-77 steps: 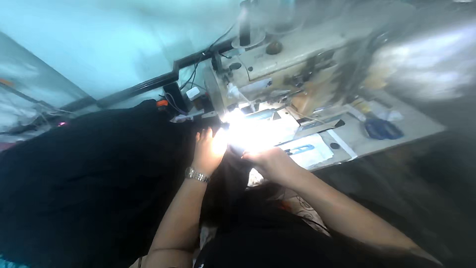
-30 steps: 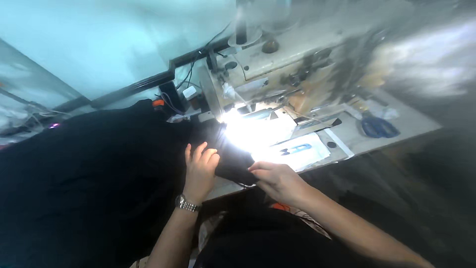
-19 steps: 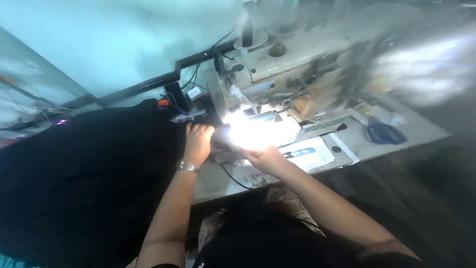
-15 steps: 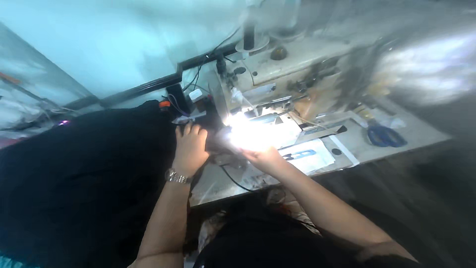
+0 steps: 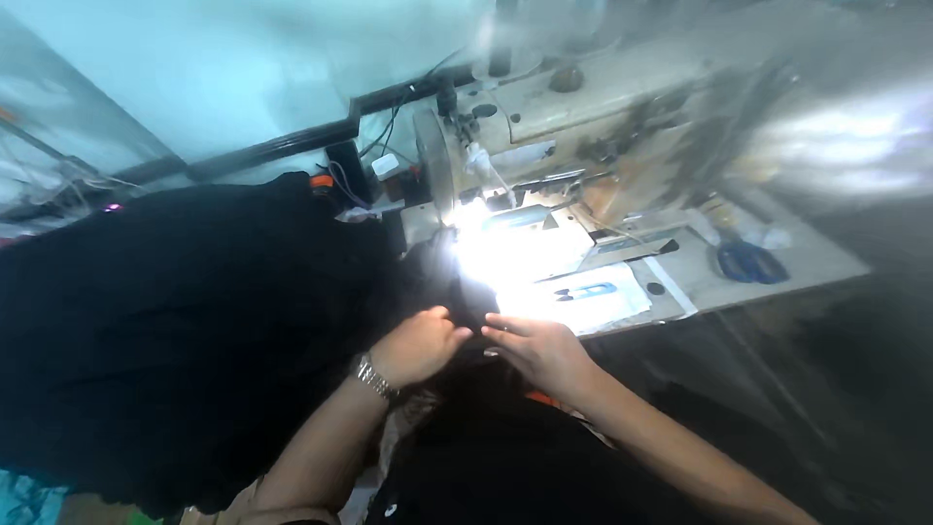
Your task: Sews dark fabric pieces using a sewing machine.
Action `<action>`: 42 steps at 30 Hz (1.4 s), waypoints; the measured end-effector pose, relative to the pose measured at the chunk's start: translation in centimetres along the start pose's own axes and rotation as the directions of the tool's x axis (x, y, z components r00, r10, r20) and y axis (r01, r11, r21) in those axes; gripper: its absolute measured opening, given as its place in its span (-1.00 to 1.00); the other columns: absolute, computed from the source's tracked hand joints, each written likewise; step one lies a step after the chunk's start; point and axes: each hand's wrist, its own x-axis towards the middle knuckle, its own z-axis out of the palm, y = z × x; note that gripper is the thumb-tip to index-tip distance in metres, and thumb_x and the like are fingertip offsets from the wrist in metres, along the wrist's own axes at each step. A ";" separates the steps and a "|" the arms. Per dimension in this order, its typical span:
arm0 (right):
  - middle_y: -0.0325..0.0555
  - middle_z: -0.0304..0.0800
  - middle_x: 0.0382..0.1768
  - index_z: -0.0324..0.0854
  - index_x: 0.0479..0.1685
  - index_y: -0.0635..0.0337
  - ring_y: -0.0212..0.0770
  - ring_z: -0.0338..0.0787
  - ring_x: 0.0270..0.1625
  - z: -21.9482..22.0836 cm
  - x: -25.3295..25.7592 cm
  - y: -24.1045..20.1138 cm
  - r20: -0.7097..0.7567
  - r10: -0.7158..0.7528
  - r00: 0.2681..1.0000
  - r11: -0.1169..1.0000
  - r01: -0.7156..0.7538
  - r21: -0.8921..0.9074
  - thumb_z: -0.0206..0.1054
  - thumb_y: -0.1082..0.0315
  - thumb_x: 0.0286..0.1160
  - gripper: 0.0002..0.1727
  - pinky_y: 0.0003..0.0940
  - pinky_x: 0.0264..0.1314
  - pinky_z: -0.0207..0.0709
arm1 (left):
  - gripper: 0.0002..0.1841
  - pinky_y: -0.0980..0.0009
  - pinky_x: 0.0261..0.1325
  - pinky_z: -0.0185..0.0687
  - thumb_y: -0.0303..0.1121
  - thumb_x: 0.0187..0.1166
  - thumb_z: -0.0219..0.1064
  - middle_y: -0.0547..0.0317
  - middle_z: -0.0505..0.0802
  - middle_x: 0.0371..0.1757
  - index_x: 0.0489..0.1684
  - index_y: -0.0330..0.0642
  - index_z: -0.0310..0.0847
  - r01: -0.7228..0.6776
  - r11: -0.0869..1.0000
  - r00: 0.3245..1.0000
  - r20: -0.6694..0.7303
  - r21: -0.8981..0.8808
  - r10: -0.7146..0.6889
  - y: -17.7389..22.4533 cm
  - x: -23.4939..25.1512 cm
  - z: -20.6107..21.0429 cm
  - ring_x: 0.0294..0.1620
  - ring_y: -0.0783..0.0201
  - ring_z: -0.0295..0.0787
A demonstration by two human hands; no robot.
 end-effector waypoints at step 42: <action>-0.08 0.86 -0.38 0.86 -0.10 0.07 -0.04 0.90 -0.26 0.2 5.7 3.0 -0.075 0.039 0.996 0.997 -0.044 -0.064 0.13 0.07 0.80 -0.60 -0.03 -0.23 0.76 | -0.76 0.11 0.25 0.74 -0.33 0.69 0.20 0.04 0.84 0.09 0.01 -0.17 0.80 0.096 0.966 0.832 -0.552 0.242 0.056 -0.5 4.8 -2.7 0.16 0.09 0.81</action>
